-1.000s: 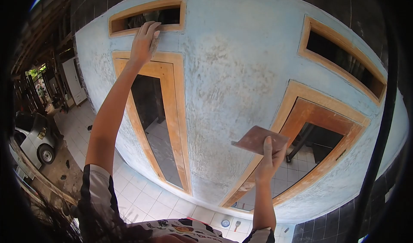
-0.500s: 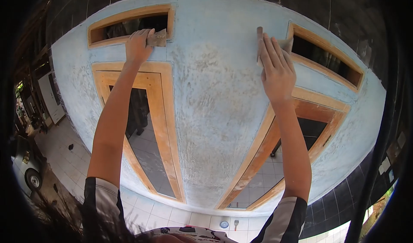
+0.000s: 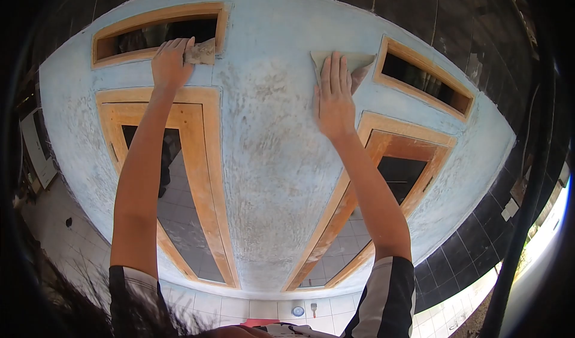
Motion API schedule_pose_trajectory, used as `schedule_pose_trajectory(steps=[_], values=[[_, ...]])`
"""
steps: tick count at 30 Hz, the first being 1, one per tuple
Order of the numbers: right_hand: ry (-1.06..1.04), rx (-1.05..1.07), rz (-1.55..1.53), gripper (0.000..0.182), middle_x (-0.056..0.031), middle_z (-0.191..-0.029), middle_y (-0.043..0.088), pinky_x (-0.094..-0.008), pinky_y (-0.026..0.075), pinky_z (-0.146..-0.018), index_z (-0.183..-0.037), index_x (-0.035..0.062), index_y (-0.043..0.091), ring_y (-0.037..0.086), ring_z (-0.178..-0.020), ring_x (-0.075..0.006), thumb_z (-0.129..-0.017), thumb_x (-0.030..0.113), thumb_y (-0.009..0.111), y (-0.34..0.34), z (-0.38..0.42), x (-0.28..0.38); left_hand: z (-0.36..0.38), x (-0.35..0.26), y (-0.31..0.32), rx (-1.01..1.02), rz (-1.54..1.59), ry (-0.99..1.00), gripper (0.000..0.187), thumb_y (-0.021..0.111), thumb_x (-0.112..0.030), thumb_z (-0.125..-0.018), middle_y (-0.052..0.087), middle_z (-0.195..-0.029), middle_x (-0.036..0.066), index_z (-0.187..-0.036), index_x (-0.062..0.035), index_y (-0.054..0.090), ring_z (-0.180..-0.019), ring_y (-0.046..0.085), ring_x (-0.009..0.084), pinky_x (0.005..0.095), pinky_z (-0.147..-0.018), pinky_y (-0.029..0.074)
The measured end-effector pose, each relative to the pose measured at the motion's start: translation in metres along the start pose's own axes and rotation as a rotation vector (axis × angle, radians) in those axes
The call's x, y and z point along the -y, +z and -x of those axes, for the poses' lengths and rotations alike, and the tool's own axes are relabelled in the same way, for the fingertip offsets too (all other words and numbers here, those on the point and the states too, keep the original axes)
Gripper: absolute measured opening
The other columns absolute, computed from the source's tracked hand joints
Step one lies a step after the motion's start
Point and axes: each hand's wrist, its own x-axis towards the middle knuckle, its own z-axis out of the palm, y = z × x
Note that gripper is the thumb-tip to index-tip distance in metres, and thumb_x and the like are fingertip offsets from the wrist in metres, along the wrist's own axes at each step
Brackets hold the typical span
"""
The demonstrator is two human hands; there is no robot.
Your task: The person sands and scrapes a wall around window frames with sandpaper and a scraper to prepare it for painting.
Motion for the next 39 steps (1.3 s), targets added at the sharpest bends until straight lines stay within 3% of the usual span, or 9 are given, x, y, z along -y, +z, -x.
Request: schedule_pose_trajectory(steps=[4, 7, 12, 19, 23, 29, 34, 36, 39], values=[[0.1, -0.087, 0.054, 0.062, -0.0296, -0.165, 0.022, -0.0546, 0.027, -0.122, -0.157, -0.0087, 0.026, 0.023, -0.152, -0.0491, -0.104, 0.015, 0.048, 0.002, -0.048, -0.036, 0.001, 0.0, -0.001, 0.026, -0.01, -0.01, 0.03, 0.062, -0.012, -0.089, 0.073, -0.113, 0.006, -0.117, -0.0116, 0.072, -0.11, 0.065, 0.0285, 0.0391, -0.097, 0.052], [0.104, -0.114, 0.003, 0.062, -0.0274, -0.165, 0.024, -0.0531, 0.028, -0.121, -0.157, -0.0083, 0.028, 0.024, -0.152, -0.0473, -0.104, 0.016, 0.049, 0.012, -0.02, -0.005, 0.005, -0.001, 0.006, -0.145, -0.016, 0.058, 0.018, 0.059, -0.021, -0.099, 0.073, -0.095, 0.005, -0.101, -0.0105, 0.074, -0.096, 0.068, 0.0268, 0.0385, -0.089, 0.054], [-0.196, 0.124, 0.037, 0.058, -0.0256, -0.164, 0.027, -0.0514, 0.033, -0.12, -0.155, -0.0074, 0.033, 0.029, -0.151, -0.0431, -0.104, 0.016, 0.05, -0.008, -0.009, -0.023, 0.002, 0.001, 0.008, -0.152, -0.02, 0.037, 0.019, 0.061, -0.02, -0.094, 0.074, -0.099, 0.002, -0.107, -0.0134, 0.074, -0.098, 0.068, 0.0276, 0.039, -0.089, 0.054], [0.058, -0.144, 0.193, 0.058, -0.0257, -0.164, 0.029, -0.0515, 0.034, -0.12, -0.154, -0.0083, 0.033, 0.027, -0.152, -0.044, -0.105, 0.017, 0.048, 0.007, -0.031, -0.03, 0.003, 0.001, 0.007, -0.123, -0.041, 0.015, 0.021, 0.06, -0.021, -0.095, 0.074, -0.102, 0.002, -0.11, -0.0144, 0.073, -0.099, 0.067, 0.0268, 0.038, -0.089, 0.055], [-0.2, 0.062, 0.132, 0.06, -0.0258, -0.163, 0.03, -0.0537, 0.033, -0.12, -0.155, -0.0093, 0.029, 0.029, -0.151, -0.044, -0.104, 0.016, 0.048, -0.004, -0.005, -0.026, 0.004, 0.006, 0.01, -0.135, -0.068, 0.041, 0.021, 0.059, -0.022, -0.096, 0.074, -0.103, 0.002, -0.111, -0.0152, 0.073, -0.1, 0.067, 0.0262, 0.0379, -0.089, 0.055], [0.004, -0.208, 0.071, 0.052, -0.0279, -0.157, 0.041, -0.0587, 0.02, -0.123, -0.15, -0.0103, 0.04, 0.032, -0.151, -0.042, -0.105, 0.014, 0.046, 0.005, -0.067, -0.076, 0.004, 0.007, 0.012, -0.122, -0.065, 0.05, 0.024, 0.061, -0.021, -0.093, 0.074, -0.106, 0.002, -0.114, -0.0152, 0.072, -0.105, 0.067, 0.0259, 0.0377, -0.091, 0.055], [-0.136, 0.002, 0.085, 0.055, -0.0259, -0.16, 0.036, -0.053, 0.029, -0.123, -0.152, -0.0096, 0.037, 0.034, -0.15, -0.0412, -0.105, 0.015, 0.047, -0.006, 0.006, -0.009, 0.005, 0.007, 0.014, -0.162, -0.071, 0.044, 0.022, 0.058, -0.024, -0.099, 0.074, -0.103, 0.004, -0.111, -0.0142, 0.073, -0.103, 0.068, 0.0267, 0.0389, -0.09, 0.055], [-0.413, 0.226, 0.081, 0.056, -0.0211, -0.162, 0.035, -0.0486, 0.035, -0.122, -0.154, -0.0066, 0.037, 0.035, -0.15, -0.0376, -0.104, 0.016, 0.048, -0.014, 0.013, -0.021, 0.004, 0.005, 0.014, -0.169, -0.055, 0.036, 0.021, 0.059, -0.024, -0.098, 0.074, -0.103, 0.003, -0.11, -0.014, 0.073, -0.103, 0.068, 0.0264, 0.039, -0.089, 0.055], [-0.333, 0.092, 0.141, 0.054, -0.017, -0.163, 0.037, -0.0474, 0.037, -0.12, -0.154, -0.0034, 0.038, 0.035, -0.15, -0.0343, -0.105, 0.016, 0.048, -0.025, -0.039, -0.083, 0.002, 0.005, 0.009, -0.094, -0.049, -0.001, 0.028, 0.062, -0.018, -0.092, 0.073, -0.111, 0.003, -0.117, -0.0152, 0.071, -0.108, 0.066, 0.0263, 0.0387, -0.092, 0.054]])
